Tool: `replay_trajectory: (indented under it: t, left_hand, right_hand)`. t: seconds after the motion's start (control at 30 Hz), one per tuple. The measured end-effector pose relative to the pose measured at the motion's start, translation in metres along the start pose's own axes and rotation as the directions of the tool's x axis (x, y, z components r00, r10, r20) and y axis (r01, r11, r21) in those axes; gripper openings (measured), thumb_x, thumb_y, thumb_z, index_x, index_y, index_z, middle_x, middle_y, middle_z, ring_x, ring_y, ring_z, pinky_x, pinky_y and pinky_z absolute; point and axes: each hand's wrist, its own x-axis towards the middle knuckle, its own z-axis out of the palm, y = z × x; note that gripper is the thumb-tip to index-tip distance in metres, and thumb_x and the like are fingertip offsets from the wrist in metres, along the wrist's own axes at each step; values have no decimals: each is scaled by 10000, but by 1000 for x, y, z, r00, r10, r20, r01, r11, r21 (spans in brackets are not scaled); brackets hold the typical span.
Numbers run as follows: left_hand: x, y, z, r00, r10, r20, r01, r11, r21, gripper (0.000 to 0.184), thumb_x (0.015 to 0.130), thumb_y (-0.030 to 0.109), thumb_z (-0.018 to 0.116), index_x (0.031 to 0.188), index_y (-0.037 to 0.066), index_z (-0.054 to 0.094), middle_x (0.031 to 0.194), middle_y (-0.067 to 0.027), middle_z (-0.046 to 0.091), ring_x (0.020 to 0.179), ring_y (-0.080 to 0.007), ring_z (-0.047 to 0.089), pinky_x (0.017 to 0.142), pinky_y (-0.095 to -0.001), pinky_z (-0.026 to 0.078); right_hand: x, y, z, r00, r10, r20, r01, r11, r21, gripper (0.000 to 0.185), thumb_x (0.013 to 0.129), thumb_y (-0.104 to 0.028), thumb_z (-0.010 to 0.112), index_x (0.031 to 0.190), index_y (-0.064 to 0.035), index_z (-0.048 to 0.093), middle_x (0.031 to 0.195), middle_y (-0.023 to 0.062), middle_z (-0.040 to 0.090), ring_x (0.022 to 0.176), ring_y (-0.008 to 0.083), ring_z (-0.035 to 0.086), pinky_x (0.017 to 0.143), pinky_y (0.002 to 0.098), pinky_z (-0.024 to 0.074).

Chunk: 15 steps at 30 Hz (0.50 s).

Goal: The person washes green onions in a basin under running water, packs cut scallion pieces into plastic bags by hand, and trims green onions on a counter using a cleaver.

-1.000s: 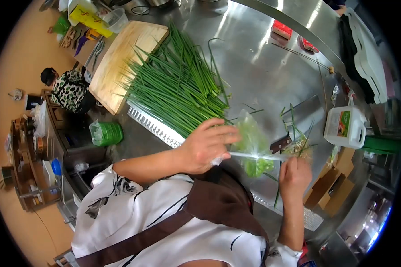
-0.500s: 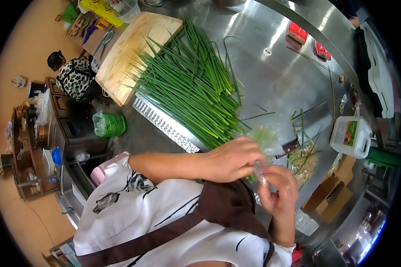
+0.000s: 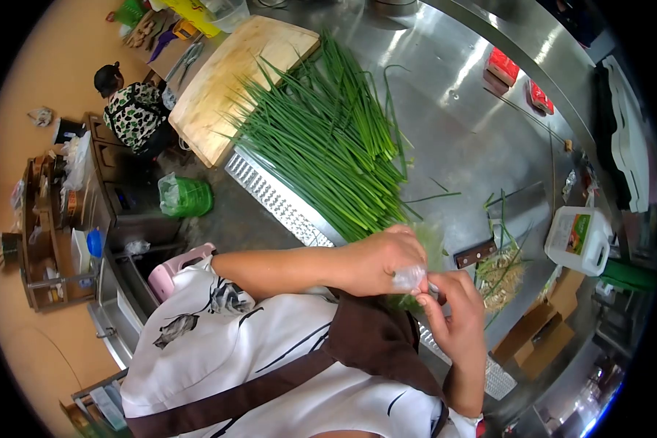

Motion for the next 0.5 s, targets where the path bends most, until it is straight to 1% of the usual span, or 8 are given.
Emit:
replay_trajectory:
  t: [0.07,0.1,0.17,0.2,0.27,0.33,0.4,0.5]
  left_hand:
    - [-1,4,-3,986,-160,-57,149,976,-160,79,712,152,653,740,83,625,707,-77,594,751,-263,553,809,-363,390]
    - [-1,5,-2,986,-158,-53,148,976,-158,79,712,152,653,740,83,625,707,-77,594,751,-263,553,809,-363,390]
    - [0,7,2,872,-489,-39,416,779,-469,141,733,160,682,805,54,623,804,-77,605,768,-254,553,760,-327,424]
    - [1,8,4,875,-483,-20,419,779,-465,141,733,160,682,805,54,623,804,-77,605,768,-254,553,760,-327,424]
    - [5,10,7,922,-289,-257,298,954,-2,108,716,91,665,800,51,611,808,-89,596,755,-267,561,674,-319,451]
    - [7,12,5,963,-195,-185,215,972,93,120,679,55,648,791,55,605,808,-87,593,763,-266,566,656,-324,453]
    - [10,15,2,996,-34,-76,54,960,276,188,606,-19,614,775,63,593,807,-84,586,777,-265,575,621,-334,457]
    - [17,16,7,981,174,-88,-133,928,349,228,572,-34,613,783,51,587,809,-81,595,745,-260,579,609,-329,467]
  right_hand:
    - [-4,1,5,998,-22,-65,18,998,-60,196,741,-2,613,932,16,574,848,132,570,622,220,535,546,299,435]
    - [-7,1,7,990,-47,-131,30,992,-124,144,762,12,599,905,14,581,808,130,574,634,238,549,545,309,440]
    - [-13,3,14,990,-28,-139,14,994,-107,138,764,12,596,901,13,579,808,138,575,651,255,560,554,323,445]
    - [-17,3,17,989,-6,-147,-7,996,-89,133,766,11,593,898,12,577,808,145,576,668,273,571,563,337,450]
    - [-20,2,19,986,59,-159,-71,994,-77,141,774,9,583,915,14,580,816,150,578,707,287,581,603,349,462]
    - [-18,6,17,929,-58,-367,-15,981,-191,181,772,16,574,952,13,583,841,167,588,752,302,588,644,351,473]
    - [-10,4,11,901,-77,-426,-38,966,-256,218,771,26,563,986,8,585,880,186,595,796,311,592,668,349,480]
    - [-10,21,22,926,-107,-363,89,994,-67,226,779,25,549,1002,10,584,914,177,604,800,290,603,672,341,483]
